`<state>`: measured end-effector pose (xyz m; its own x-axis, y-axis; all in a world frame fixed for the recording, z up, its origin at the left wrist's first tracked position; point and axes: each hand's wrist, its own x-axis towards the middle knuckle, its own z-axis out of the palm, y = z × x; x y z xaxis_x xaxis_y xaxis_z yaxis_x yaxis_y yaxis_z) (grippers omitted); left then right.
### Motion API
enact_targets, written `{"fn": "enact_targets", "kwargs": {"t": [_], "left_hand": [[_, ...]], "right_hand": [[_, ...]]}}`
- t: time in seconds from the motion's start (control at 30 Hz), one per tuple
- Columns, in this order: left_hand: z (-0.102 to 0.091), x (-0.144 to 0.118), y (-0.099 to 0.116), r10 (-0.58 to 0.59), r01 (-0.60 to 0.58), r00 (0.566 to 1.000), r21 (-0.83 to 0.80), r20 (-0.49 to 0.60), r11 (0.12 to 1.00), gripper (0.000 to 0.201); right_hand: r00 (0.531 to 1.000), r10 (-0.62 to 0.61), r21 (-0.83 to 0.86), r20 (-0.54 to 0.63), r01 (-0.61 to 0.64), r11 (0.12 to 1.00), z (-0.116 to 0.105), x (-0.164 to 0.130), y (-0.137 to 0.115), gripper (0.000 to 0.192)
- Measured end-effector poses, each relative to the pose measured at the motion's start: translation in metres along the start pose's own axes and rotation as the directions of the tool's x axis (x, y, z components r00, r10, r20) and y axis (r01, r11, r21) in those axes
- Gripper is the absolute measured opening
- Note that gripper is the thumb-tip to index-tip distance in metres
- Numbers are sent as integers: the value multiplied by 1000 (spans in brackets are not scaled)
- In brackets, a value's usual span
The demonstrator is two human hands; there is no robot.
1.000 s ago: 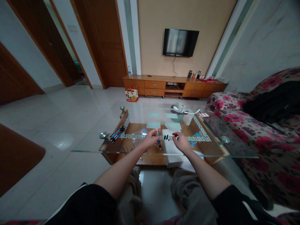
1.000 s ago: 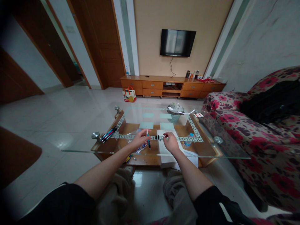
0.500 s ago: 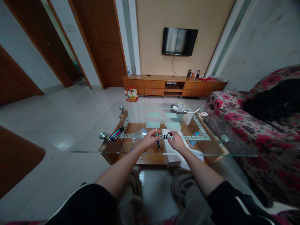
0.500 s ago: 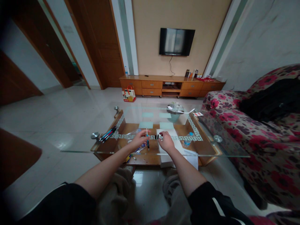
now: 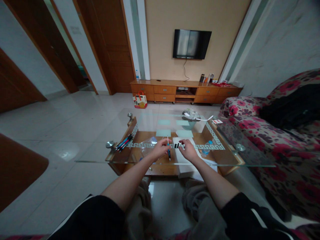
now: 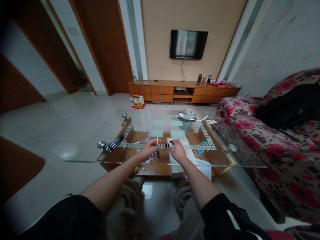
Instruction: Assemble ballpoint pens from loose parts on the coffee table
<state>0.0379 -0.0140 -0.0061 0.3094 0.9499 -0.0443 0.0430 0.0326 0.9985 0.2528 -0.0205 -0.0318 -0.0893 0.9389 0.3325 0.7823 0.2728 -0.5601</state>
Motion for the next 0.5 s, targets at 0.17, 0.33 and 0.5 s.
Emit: {"fn": "enact_targets", "kwargs": {"t": [0.17,0.33,0.5], "left_hand": [[0,-1,-2,11,-12,1000,18,18,1000,35],[-1,0,-4,13,-13,1000,21,23,1000,34],[-2,3,-6,19,-21,999,39,40,999,35]], "right_hand": [[999,-19,23,-26,20,1000,-1,1,-3,25],[999,-19,36,-43,20,999,-2,1,-4,17],[992,-11,58,-122,19,998,-7,3,-7,13]]}}
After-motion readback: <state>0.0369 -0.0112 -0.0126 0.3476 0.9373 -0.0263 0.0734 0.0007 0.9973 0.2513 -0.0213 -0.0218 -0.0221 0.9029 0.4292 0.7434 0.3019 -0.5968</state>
